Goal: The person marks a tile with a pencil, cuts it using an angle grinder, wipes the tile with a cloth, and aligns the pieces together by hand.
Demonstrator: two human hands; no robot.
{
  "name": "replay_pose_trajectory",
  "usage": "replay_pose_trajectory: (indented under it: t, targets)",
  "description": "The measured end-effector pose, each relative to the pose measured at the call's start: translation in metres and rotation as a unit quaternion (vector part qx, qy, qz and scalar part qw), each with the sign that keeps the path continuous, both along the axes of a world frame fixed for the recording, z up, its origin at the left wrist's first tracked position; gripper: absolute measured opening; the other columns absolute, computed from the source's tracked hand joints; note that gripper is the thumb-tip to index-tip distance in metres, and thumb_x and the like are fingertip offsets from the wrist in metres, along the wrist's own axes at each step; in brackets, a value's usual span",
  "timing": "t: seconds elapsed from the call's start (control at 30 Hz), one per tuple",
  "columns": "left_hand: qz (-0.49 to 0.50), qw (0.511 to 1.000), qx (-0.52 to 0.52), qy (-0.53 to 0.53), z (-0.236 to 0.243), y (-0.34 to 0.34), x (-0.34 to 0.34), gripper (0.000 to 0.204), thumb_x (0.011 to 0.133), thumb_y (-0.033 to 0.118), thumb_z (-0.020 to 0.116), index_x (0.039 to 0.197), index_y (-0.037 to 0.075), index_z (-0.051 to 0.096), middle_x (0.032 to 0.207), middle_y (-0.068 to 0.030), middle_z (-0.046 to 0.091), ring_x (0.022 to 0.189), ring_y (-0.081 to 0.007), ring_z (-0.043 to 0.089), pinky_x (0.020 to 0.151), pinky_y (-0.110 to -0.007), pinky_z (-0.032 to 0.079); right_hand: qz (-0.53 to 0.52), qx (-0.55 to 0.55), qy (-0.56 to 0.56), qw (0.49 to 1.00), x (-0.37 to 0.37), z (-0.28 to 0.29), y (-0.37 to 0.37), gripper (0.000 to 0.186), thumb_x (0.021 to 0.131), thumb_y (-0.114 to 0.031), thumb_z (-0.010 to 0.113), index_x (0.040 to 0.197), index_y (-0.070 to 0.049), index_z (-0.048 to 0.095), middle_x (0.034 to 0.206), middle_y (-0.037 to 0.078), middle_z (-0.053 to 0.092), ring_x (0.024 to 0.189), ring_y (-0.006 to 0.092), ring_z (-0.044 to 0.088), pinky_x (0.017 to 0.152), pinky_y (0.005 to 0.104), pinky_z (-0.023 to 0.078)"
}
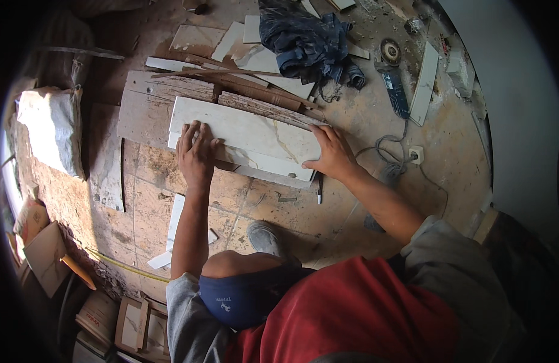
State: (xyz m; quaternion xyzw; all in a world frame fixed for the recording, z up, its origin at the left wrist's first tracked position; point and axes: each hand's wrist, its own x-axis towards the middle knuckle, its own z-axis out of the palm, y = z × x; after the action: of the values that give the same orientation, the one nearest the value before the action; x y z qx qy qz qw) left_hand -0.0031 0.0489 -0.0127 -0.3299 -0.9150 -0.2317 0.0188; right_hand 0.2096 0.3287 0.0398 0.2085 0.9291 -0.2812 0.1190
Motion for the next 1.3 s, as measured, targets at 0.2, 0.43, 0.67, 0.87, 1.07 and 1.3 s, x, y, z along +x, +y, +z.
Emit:
replay_pose_trajectory:
  t: [0.2,0.43,0.67,0.87,1.07,1.3]
  targets:
    - [-0.014,0.998,-0.049,0.021,0.001,0.0,0.0,0.042,0.093,0.034,0.066,0.125,0.008,0.067,0.14,-0.0085,0.058,0.134,-0.0313,0.049,0.107,-0.044,0.037,0.032,0.046,-0.017,0.998,0.019,-0.01,-0.013,0.103,0.067,-0.039,0.086,0.148,-0.002,0.035,0.14,0.015,0.039,0.13,0.0329,0.04,0.11,0.0413,0.036]
    - [-0.006,0.99,-0.144,-0.004,0.006,-0.002,-0.004,0.037,0.1,0.032,0.055,0.131,0.015,0.065,0.142,-0.0022,0.057,0.137,-0.0244,0.047,0.109,-0.047,0.03,0.039,0.009,-0.006,0.999,0.025,-0.015,-0.008,0.103,0.07,-0.04,0.085,0.151,-0.006,0.031,0.141,0.015,0.038,0.13,0.0322,0.039,0.112,0.0421,0.035]
    - [-0.01,0.991,-0.137,-0.002,0.008,-0.001,-0.005,0.034,0.1,0.028,0.055,0.129,0.017,0.066,0.14,-0.0026,0.058,0.136,-0.0245,0.048,0.11,-0.045,0.03,0.035,-0.013,0.0,0.999,0.028,-0.02,-0.007,0.101,0.07,-0.039,0.085,0.152,-0.013,0.031,0.143,0.013,0.037,0.131,0.0332,0.038,0.112,0.0435,0.035]
    - [-0.04,0.986,-0.159,0.001,0.022,0.0,-0.013,0.032,0.099,0.028,0.055,0.127,0.02,0.067,0.137,0.0002,0.06,0.133,-0.0204,0.051,0.108,-0.044,0.031,0.02,-0.01,0.011,1.0,0.029,-0.019,-0.007,0.101,0.069,-0.038,0.086,0.151,-0.013,0.032,0.144,0.011,0.037,0.132,0.0347,0.038,0.115,0.0447,0.032]
    - [-0.022,0.992,-0.125,-0.027,0.034,0.009,-0.025,0.026,0.09,0.032,0.066,0.113,0.023,0.072,0.12,0.0042,0.069,0.116,-0.0147,0.061,0.105,-0.043,0.034,0.046,0.006,0.021,0.999,0.026,-0.012,-0.006,0.089,0.069,-0.037,0.086,0.145,-0.014,0.045,0.142,0.011,0.041,0.128,0.033,0.042,0.11,0.0455,0.038]
    - [-0.02,0.983,-0.181,-0.021,0.041,0.022,-0.032,0.057,0.084,0.036,0.072,0.138,0.029,0.057,0.142,-0.0015,0.053,0.115,-0.0229,0.06,0.104,-0.042,0.038,0.059,0.03,0.04,0.997,0.027,-0.016,-0.008,0.09,0.068,-0.038,0.087,0.145,-0.015,0.047,0.142,0.012,0.041,0.128,0.0353,0.042,0.107,0.048,0.038]
